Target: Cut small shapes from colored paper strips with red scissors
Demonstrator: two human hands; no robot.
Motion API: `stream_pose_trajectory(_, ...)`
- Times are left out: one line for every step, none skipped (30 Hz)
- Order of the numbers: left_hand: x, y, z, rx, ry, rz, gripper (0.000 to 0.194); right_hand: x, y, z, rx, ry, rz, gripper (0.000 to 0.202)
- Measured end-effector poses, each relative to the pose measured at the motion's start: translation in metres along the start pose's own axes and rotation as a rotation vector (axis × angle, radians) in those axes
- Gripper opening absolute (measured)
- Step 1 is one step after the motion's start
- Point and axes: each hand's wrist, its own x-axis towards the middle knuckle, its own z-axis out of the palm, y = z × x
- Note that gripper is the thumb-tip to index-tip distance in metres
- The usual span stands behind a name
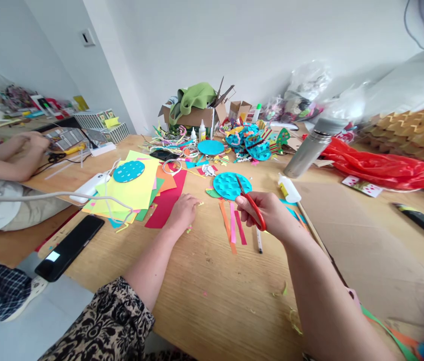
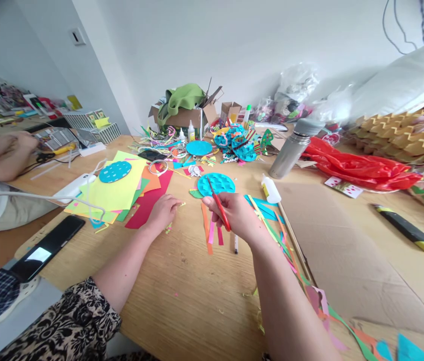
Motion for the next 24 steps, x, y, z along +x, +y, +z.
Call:
stream_pose_trajectory(0.0, -0.001, 0.0, -0.055, 0.01, -0.048, 0.031, 0.0, -0.001, 0.0, 0.001, -0.002, 0.007, 0.047)
stream_pose_trajectory(0.001, -0.001, -0.001, -0.123, 0.024, -0.103, 0.029, 0.0, -0.002, 0.001, 0.001, -0.004, 0.012, 0.047)
stream_pose_trajectory(0.001, -0.001, -0.002, -0.209, 0.041, -0.167, 0.028, -0.001, -0.003, 0.001, 0.001, -0.005, 0.014, 0.047)
stream_pose_trajectory(0.002, 0.0, -0.003, -0.316, 0.057, -0.233, 0.027, -0.001, -0.004, 0.002, 0.001, -0.005, 0.015, 0.047)
stream_pose_trajectory(0.002, 0.001, -0.005, -0.443, 0.07, -0.295, 0.025, 0.0, -0.004, 0.002, 0.002, -0.001, 0.015, 0.047)
stream_pose_trajectory(0.001, 0.004, -0.007, -0.583, 0.074, -0.352, 0.024, 0.0, -0.004, 0.003, 0.001, 0.009, 0.018, 0.046)
stream_pose_trajectory(0.0, 0.007, -0.009, -0.731, 0.062, -0.392, 0.025, 0.001, -0.004, 0.005, 0.0, 0.024, 0.021, 0.046)
stream_pose_trajectory(-0.001, 0.011, -0.011, -0.868, 0.047, -0.409, 0.028, 0.002, -0.003, 0.007, -0.003, 0.044, 0.023, 0.045)
stream_pose_trajectory(-0.002, 0.016, -0.014, -0.98, 0.006, -0.421, 0.032, 0.003, -0.002, 0.009, -0.012, 0.068, 0.018, 0.043)
stream_pose_trajectory(-0.003, 0.022, -0.016, -1.065, -0.033, -0.429, 0.037, 0.005, 0.0, 0.012, -0.028, 0.092, 0.004, 0.041)
stream_pose_trajectory(-0.005, 0.027, -0.017, -1.133, -0.073, -0.425, 0.041, 0.007, 0.002, 0.014, -0.05, 0.114, -0.023, 0.038)
stream_pose_trajectory(-0.006, 0.033, -0.018, -1.18, -0.111, -0.419, 0.047, 0.009, 0.005, 0.018, -0.075, 0.131, -0.056, 0.036)
stream_pose_trajectory(-0.008, 0.039, -0.019, -1.215, -0.146, -0.413, 0.051, 0.011, 0.009, 0.021, -0.094, 0.137, -0.087, 0.034)
stream_pose_trajectory(-0.009, 0.043, -0.019, -1.24, -0.183, -0.41, 0.054, 0.013, 0.013, 0.025, -0.091, 0.13, -0.097, 0.033)
stream_pose_trajectory(-0.01, 0.048, -0.019, -1.261, -0.226, -0.409, 0.058, 0.015, 0.016, 0.028, -0.086, 0.113, -0.094, 0.033)
stream_pose_trajectory(-0.011, 0.051, -0.019, -1.276, -0.252, -0.415, 0.061, 0.017, 0.02, 0.031, -0.085, 0.091, -0.077, 0.032)
stream_pose_trajectory(-0.012, 0.054, -0.019, -1.282, -0.269, -0.421, 0.064, 0.018, 0.023, 0.034, -0.083, 0.063, -0.062, 0.031)
stream_pose_trajectory(-0.012, 0.055, -0.019, -1.282, -0.279, -0.422, 0.066, 0.019, 0.025, 0.036, -0.078, 0.037, -0.051, 0.029)
stream_pose_trajectory(-0.012, 0.056, -0.019, -1.28, -0.283, -0.424, 0.068, 0.02, 0.027, 0.038, -0.071, 0.016, -0.046, 0.027)
stream_pose_trajectory(-0.012, 0.057, -0.019, -1.277, -0.285, -0.424, 0.068, 0.021, 0.028, 0.039, -0.062, 0.0, -0.047, 0.025)
stream_pose_trajectory(-0.012, 0.057, -0.02, -1.275, -0.286, -0.423, 0.068, 0.021, 0.029, 0.04, -0.051, -0.009, -0.047, 0.023)
stream_pose_trajectory(-0.012, 0.057, -0.02, -1.275, -0.287, -0.423, 0.067, 0.021, 0.029, 0.04, -0.038, -0.012, -0.045, 0.022)
stream_pose_trajectory(-0.012, 0.057, -0.021, -1.276, -0.289, -0.423, 0.067, 0.021, 0.029, 0.04, -0.027, -0.012, -0.039, 0.021)
stream_pose_trajectory(-0.012, 0.057, -0.021, -1.279, -0.292, -0.421, 0.066, 0.021, 0.028, 0.04, -0.017, -0.008, -0.032, 0.021)
